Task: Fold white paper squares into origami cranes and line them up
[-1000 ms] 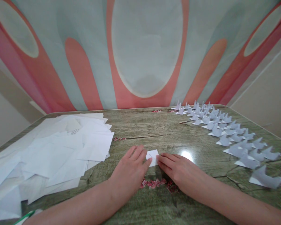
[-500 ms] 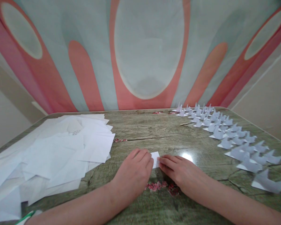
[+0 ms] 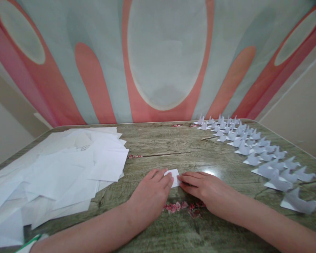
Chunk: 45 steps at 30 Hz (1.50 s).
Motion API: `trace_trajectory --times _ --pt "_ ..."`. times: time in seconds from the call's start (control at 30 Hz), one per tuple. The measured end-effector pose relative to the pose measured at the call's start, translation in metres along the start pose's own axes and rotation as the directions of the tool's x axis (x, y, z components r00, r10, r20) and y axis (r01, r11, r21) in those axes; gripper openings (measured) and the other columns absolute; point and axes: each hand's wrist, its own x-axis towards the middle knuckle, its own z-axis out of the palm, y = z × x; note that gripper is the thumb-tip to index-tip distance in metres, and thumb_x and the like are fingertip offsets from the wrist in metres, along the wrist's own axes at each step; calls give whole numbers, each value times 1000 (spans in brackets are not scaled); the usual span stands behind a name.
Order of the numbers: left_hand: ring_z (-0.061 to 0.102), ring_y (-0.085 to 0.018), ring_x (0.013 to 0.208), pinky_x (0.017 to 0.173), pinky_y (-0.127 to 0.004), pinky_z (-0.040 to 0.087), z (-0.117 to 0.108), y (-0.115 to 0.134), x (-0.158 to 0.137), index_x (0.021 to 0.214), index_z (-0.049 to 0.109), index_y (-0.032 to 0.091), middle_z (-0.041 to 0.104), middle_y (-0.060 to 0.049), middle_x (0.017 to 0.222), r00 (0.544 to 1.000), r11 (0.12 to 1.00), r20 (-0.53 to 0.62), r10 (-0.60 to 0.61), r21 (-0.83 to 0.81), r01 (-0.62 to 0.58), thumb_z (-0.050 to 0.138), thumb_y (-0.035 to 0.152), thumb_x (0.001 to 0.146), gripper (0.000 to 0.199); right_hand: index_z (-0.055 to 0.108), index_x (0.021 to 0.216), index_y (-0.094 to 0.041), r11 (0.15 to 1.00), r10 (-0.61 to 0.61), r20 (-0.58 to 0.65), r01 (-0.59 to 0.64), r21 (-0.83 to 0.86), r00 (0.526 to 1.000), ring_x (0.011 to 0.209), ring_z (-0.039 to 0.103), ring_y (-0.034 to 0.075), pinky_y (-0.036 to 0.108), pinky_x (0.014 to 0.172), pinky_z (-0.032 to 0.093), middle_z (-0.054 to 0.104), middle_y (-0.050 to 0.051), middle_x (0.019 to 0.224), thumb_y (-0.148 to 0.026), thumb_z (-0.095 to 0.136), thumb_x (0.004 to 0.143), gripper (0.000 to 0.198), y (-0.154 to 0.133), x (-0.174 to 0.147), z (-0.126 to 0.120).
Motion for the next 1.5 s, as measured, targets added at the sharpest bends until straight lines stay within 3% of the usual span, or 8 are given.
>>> trace_trajectory --times 0.2,0.37,0.57,0.83,1.1,1.3,1.4,1.5 --pt "38 -27 121 100 -40 26 -1 0 -1 123 47 10 51 -9 128 1000 1000 24 7 -10 -7 48 24 84 42 61 113 -18 978 -32 -62 44 205 998 110 53 20 36 95 42 59 7 120 -4 46 76 43 16 -2 3" --pt "39 -26 121 101 -39 26 -5 -2 2 124 46 10 49 -10 129 998 999 56 14 -37 -12 50 25 83 44 65 105 -20 936 113 -261 -14 352 959 98 59 15 31 88 47 67 5 105 2 35 77 46 22 2 11" --pt "40 -27 119 101 -39 26 -2 -2 2 124 46 9 49 -11 129 998 999 52 26 -40 -24 51 23 81 45 66 102 -20 968 78 -299 -1 252 951 99 58 17 33 87 47 66 7 103 -1 36 80 42 16 4 14" --pt "44 -25 116 99 -38 28 -1 -1 2 122 48 10 52 -11 126 1000 999 10 15 -43 -15 51 21 80 44 62 109 -21 998 -23 -215 33 44 976 107 52 21 40 90 44 61 8 112 -9 45 85 32 14 2 18" --pt "47 -26 112 98 -38 30 -3 -3 2 114 53 7 57 -13 116 1000 999 -20 -2 -45 1 50 15 80 35 62 108 -19 1000 -20 -193 20 -1 981 106 53 22 38 88 46 60 10 113 -8 51 83 30 10 3 16" --pt "53 -18 92 86 -32 40 1 -14 6 87 57 16 60 -5 95 973 912 -130 -192 -389 128 44 8 79 17 62 108 -19 1000 -1 -203 2 7 979 106 53 22 37 90 45 60 9 113 -7 51 81 32 10 2 19" --pt "51 -17 91 82 -31 42 4 -18 9 94 52 16 55 -6 96 928 829 -183 -324 -527 185 48 16 81 14 64 106 -19 1000 13 -240 -7 29 971 106 53 21 37 88 46 61 9 110 -8 50 83 29 9 3 21" --pt "47 -22 96 86 -37 39 8 -18 11 100 51 16 52 -6 99 911 827 -193 -363 -518 220 58 31 78 27 66 101 -20 998 41 -299 -24 61 953 103 54 21 37 86 47 63 8 107 -11 49 84 26 6 5 24"
